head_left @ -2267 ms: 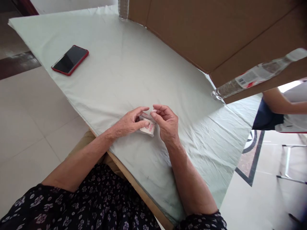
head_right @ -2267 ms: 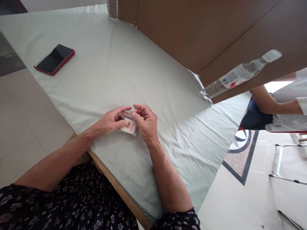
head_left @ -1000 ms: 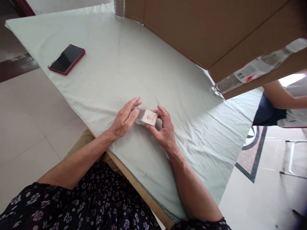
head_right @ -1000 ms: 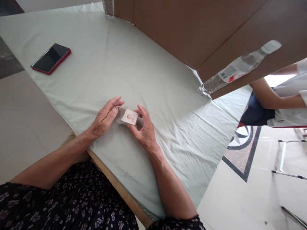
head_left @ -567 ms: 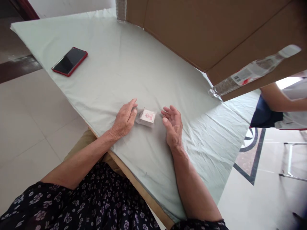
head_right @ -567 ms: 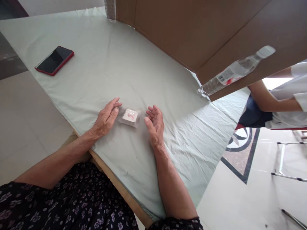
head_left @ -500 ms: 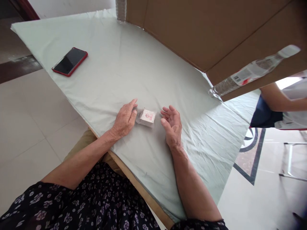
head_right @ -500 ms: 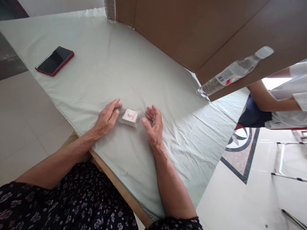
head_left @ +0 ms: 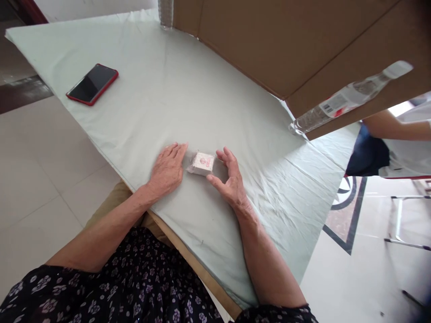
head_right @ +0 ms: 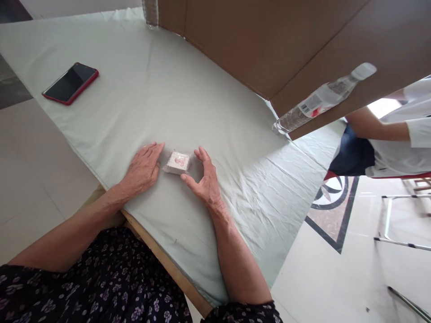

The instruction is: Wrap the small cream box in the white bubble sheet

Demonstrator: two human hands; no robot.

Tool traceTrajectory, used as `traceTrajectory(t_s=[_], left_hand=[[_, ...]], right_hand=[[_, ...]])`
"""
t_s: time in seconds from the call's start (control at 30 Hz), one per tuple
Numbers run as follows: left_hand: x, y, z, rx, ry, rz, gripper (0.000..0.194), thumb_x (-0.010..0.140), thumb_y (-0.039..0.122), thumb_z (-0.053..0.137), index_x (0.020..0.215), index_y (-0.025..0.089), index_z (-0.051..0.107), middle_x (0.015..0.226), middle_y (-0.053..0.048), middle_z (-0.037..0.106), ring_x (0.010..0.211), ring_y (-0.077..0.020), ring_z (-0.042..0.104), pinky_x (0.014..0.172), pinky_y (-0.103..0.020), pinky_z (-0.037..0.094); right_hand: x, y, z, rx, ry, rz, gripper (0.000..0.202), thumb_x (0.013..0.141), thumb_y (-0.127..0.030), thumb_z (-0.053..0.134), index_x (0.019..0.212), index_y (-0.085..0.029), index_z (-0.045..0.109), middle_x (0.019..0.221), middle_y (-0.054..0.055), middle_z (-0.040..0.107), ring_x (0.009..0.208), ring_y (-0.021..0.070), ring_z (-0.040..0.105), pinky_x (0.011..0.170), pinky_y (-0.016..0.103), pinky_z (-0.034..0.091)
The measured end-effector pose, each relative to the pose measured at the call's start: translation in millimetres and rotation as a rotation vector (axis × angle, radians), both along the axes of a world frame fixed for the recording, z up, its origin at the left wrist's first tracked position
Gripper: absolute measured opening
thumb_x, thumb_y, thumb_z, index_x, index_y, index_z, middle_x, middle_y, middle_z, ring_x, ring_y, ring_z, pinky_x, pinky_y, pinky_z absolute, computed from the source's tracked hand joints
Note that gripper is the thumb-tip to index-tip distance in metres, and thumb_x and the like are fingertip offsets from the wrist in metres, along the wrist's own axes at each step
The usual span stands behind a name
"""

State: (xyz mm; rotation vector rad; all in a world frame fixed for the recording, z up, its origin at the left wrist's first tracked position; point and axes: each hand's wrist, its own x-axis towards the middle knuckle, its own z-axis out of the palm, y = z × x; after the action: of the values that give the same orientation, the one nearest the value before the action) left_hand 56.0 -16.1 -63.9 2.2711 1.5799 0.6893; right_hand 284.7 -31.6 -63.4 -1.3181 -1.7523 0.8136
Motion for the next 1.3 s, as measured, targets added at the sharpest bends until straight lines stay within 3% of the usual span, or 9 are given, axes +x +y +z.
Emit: traceTrajectory(t_s=[0.27,0.43,0.53,0.7,0.83,1.1,1.3], left_hand=[[-24.3,-8.9,3.8,-0.044,0.053,0.022,0.057,0.094,0.026,0.044,0.149,0.013,0.045,0.155,-0.016,0.050,0.150,-0.0340,0.037,0.125,-0.058,0.024],[-28.7,-1.8,26.0,-0.219,-0.227,-0.041,0.069,0.090,0.035,0.054,0.154,0.017,0.036,0.153,-0.015,0.051,0.145,-0.0327,0.045,0.119,-0.054,0.038],[-13.6,7.8,31.5,-0.282,-0.362,-0.158,0.083,0.082,0.024,0.058,0.159,0.020,0.027,0.158,-0.014,0.046,0.144,-0.0322,0.046,0.116,-0.050,0.043],[10.2,16.6,16.0,-0.287,-0.466,-0.286,0.088,0.076,0.016,0.058,0.159,0.017,0.029,0.147,-0.016,0.055,0.131,-0.0287,0.058,0.110,-0.044,0.047],[11.1,14.8,8.0,-0.214,-0.504,-0.287,0.088,0.076,0.015,0.058,0.159,0.019,0.028,0.137,-0.012,0.062,0.122,-0.0242,0.061,0.107,-0.039,0.049],[11.4,14.2,5.2,-0.153,-0.463,-0.273,0.087,0.076,0.015,0.059,0.159,0.018,0.030,0.138,-0.013,0.061,0.121,-0.0249,0.061,0.105,-0.039,0.049],[11.0,13.7,1.0,-0.117,-0.479,-0.292,0.087,0.078,0.018,0.061,0.159,0.018,0.030,0.136,-0.014,0.062,0.120,-0.0266,0.062,0.105,-0.042,0.050]], right_hand=[[0.5,0.6,-1.7,-0.012,-0.033,0.003,0.092,0.081,-0.056,0.076,0.157,-0.031,0.031,0.154,0.012,0.052,0.144,0.0340,0.046,0.120,0.060,0.032],[-6.5,6.3,-3.9,0.014,-0.074,0.022,0.094,0.079,-0.053,0.078,0.158,-0.033,0.030,0.152,0.011,0.054,0.141,0.0340,0.050,0.119,0.059,0.033],[-11.0,8.0,-4.3,0.059,-0.112,0.016,0.087,0.083,-0.047,0.076,0.157,-0.034,0.031,0.143,0.009,0.061,0.133,0.0317,0.057,0.116,0.057,0.037],[-12.4,4.7,-2.0,0.077,-0.177,-0.004,0.080,0.087,-0.046,0.072,0.156,-0.032,0.033,0.134,0.009,0.067,0.126,0.0308,0.062,0.112,0.054,0.042],[-11.9,2.4,-2.2,0.099,-0.217,0.005,0.075,0.090,-0.046,0.069,0.156,-0.031,0.035,0.138,0.010,0.065,0.129,0.0316,0.061,0.112,0.053,0.043],[-11.4,6.0,-7.7,0.107,-0.241,0.014,0.078,0.089,-0.048,0.068,0.156,-0.028,0.034,0.139,0.012,0.066,0.129,0.0328,0.061,0.111,0.055,0.043],[-8.4,3.4,-5.9,0.113,-0.197,0.027,0.088,0.085,-0.048,0.073,0.158,-0.027,0.029,0.157,0.015,0.048,0.143,0.0345,0.049,0.117,0.058,0.038]])
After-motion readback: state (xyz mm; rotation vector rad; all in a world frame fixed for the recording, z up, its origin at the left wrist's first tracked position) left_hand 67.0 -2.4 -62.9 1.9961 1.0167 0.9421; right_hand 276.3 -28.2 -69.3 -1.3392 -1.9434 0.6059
